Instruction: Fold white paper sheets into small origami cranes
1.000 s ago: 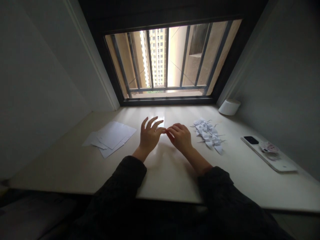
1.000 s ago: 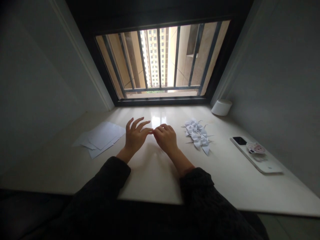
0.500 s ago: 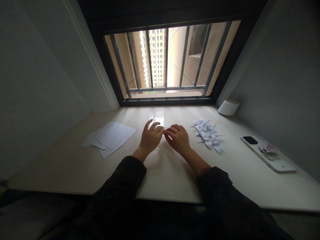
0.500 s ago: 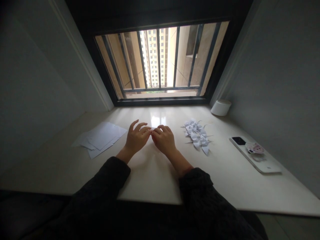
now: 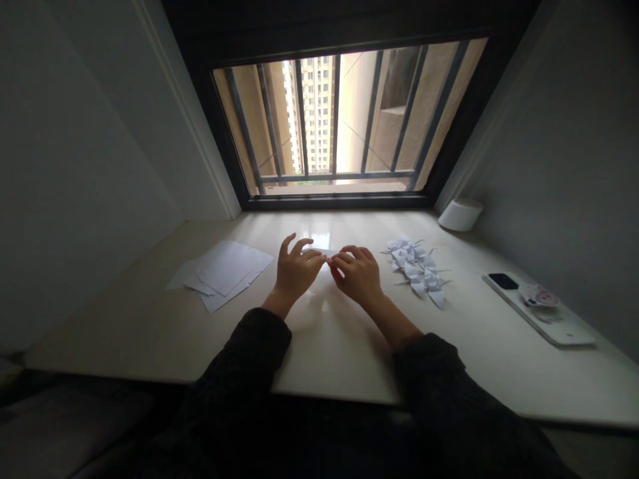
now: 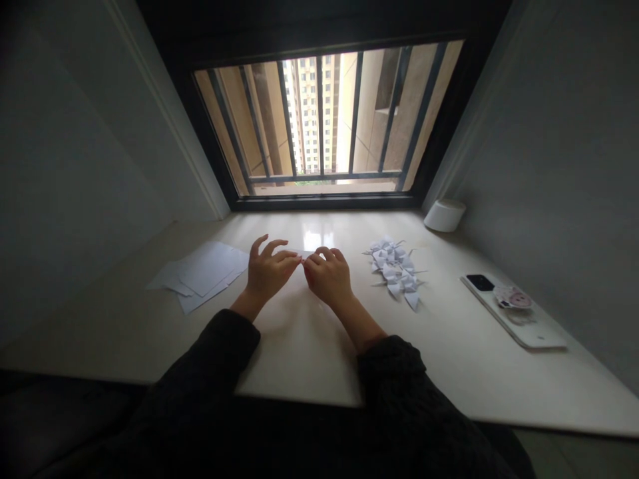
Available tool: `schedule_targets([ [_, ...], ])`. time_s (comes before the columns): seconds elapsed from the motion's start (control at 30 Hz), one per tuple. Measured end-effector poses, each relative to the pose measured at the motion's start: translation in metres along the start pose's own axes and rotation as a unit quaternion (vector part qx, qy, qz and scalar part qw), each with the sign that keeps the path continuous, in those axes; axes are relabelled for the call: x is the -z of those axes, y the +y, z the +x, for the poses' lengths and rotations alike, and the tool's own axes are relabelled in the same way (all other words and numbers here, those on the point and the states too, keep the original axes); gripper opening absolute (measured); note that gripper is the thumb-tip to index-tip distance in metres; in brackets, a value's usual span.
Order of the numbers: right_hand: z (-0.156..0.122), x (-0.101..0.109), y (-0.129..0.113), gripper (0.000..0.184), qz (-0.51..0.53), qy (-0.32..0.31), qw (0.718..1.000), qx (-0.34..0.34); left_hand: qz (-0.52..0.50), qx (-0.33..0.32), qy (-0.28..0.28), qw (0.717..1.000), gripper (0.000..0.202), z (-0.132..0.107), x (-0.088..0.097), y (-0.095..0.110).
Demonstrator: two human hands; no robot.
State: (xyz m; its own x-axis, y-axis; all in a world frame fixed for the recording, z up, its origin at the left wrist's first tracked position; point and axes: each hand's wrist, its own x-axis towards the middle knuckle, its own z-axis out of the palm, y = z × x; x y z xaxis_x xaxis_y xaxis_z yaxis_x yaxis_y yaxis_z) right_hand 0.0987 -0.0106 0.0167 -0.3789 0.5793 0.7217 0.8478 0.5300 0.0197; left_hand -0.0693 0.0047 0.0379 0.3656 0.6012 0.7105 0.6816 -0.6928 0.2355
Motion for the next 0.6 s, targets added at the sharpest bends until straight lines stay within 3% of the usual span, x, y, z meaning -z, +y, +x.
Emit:
schedule_targets([
  [0.3, -0.006, 0.000, 0.018, 0.017, -0.005, 0.028, 0.998, -0.048, 0.070, 0.075, 0.100, 0.990, 0.016, -0.006, 0.017, -0.055],
  [0.6, -0.005, -0.006, 0.010, 0.017, 0.007, 0.027, 0.999, -0.025, -0.009, -0.043, -0.015, 0.999, 0.024, -0.004, -0.005, -0.016],
])
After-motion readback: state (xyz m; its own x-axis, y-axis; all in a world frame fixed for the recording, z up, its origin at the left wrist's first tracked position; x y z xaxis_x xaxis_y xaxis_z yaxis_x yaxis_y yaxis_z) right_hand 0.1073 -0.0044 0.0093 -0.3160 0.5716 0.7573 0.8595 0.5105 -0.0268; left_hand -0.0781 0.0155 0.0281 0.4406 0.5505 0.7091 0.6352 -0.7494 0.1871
